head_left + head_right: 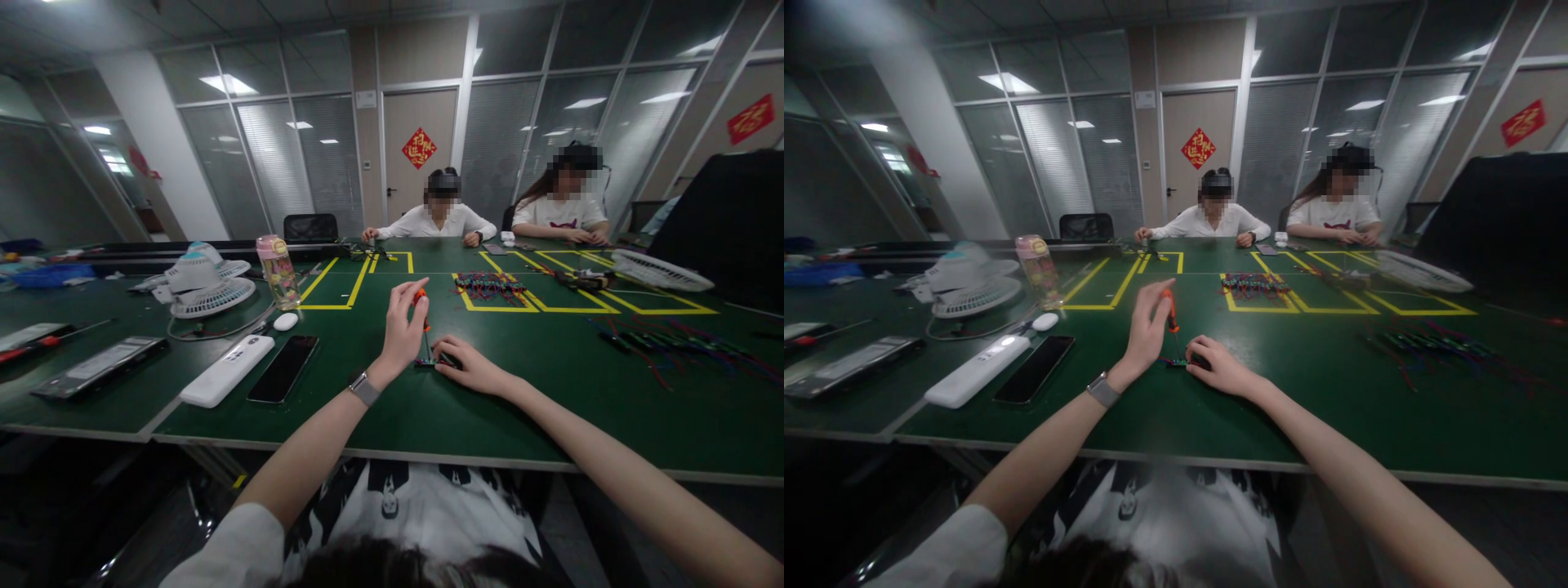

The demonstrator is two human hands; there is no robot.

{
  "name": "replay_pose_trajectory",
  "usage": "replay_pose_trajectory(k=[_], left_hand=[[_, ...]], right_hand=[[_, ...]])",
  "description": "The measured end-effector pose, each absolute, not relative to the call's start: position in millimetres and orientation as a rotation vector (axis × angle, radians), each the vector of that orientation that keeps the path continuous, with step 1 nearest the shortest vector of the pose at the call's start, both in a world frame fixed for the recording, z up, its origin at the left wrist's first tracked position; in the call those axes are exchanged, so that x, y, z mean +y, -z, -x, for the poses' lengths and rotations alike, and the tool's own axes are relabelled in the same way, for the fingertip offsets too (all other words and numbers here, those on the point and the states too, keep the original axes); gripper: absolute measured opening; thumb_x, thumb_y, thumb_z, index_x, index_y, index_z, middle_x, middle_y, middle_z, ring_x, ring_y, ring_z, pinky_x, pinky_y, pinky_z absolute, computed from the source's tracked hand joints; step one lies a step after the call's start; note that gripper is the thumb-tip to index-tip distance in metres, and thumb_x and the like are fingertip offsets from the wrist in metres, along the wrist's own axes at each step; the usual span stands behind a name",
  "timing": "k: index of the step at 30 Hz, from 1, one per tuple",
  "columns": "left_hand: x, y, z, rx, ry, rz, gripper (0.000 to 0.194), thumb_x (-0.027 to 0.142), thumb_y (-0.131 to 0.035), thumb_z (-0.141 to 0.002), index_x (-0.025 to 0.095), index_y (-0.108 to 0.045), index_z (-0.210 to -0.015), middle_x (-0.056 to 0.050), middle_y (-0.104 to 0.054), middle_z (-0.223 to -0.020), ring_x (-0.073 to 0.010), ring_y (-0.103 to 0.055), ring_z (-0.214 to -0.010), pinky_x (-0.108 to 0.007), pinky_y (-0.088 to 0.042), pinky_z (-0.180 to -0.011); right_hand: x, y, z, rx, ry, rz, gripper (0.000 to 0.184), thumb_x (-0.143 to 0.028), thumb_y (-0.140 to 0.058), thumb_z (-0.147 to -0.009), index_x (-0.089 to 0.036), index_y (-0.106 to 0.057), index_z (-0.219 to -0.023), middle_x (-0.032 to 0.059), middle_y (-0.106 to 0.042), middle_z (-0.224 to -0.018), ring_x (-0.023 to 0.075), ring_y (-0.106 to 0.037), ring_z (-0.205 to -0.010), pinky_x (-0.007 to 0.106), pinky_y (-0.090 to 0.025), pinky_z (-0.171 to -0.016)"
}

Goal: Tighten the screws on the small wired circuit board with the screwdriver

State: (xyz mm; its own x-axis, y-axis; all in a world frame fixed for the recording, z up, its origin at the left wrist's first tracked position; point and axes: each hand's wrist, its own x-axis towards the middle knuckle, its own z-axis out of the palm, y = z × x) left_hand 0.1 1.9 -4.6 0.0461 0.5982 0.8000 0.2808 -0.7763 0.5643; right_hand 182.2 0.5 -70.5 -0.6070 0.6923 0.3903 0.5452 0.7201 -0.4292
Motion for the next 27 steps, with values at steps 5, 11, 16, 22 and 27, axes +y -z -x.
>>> replay_pose_trajectory(k=[5, 11, 16, 22, 27], left_hand=[[7.7, 8.9, -0.9, 0.825, -1.744, -2.01, 0.034, 0.027, -0.036, -0.099, 0.021, -0.051, -0.13, -0.008, -0.063, -0.115, -0.017, -0.06, -0.105, -0.033, -0.046, -0.095], [0.6, 3.8, 1.0, 0.897, -1.797, -2.136, 0.025, 0.03, -0.054, -0.092, 0.023, -0.063, -0.114, -0.003, -0.058, -0.093, -0.0143, -0.056, -0.085, -0.027, -0.046, -0.083], [0.8, 4.7, 1.8, 0.868, -1.778, -2.122, 0.034, 0.024, -0.035, -0.098, 0.022, -0.059, -0.123, -0.008, -0.056, -0.114, -0.0161, -0.056, -0.105, -0.03, -0.045, -0.093], [6.6, 8.0, 0.7, 0.841, -1.771, -2.064, 0.034, 0.028, -0.045, -0.096, 0.022, -0.054, -0.128, -0.007, -0.063, -0.112, -0.0162, -0.06, -0.097, -0.031, -0.048, -0.088], [0.2, 3.1, 2.8, 0.985, -1.848, -2.123, 0.024, 0.033, -0.057, -0.09, 0.022, -0.066, -0.11, -0.004, -0.054, -0.094, -0.014, -0.055, -0.084, -0.027, -0.048, -0.08]], right_hand=[[0.7, 70.2, -182.0, -2.383, -0.348, 0.919, 0.006, -0.022, -0.057, -0.088, -0.021, -0.058, -0.093, 0.0078, -0.056, -0.106, 0.0221, -0.056, -0.1, 0.038, -0.047, -0.091], [-1.7, 68.2, -180.7, -2.375, -0.344, 0.936, 0.005, -0.022, -0.057, -0.088, -0.021, -0.058, -0.093, 0.0075, -0.056, -0.105, 0.0219, -0.056, -0.099, 0.038, -0.047, -0.09], [-2.8, 67.6, -179.9, -2.374, -0.335, 0.954, 0.005, -0.022, -0.057, -0.088, -0.021, -0.058, -0.093, 0.0078, -0.056, -0.106, 0.022, -0.056, -0.1, 0.038, -0.046, -0.091], [-2.8, 67.9, -180.3, -2.377, -0.333, 0.95, 0.006, -0.023, -0.057, -0.088, -0.021, -0.058, -0.094, 0.0076, -0.056, -0.106, 0.0222, -0.056, -0.1, 0.038, -0.046, -0.092], [-2.1, 68.6, -180.0, -2.378, -0.333, 0.96, 0.005, -0.022, -0.057, -0.088, -0.02, -0.057, -0.093, 0.0077, -0.055, -0.105, 0.0219, -0.056, -0.098, 0.037, -0.047, -0.09]])
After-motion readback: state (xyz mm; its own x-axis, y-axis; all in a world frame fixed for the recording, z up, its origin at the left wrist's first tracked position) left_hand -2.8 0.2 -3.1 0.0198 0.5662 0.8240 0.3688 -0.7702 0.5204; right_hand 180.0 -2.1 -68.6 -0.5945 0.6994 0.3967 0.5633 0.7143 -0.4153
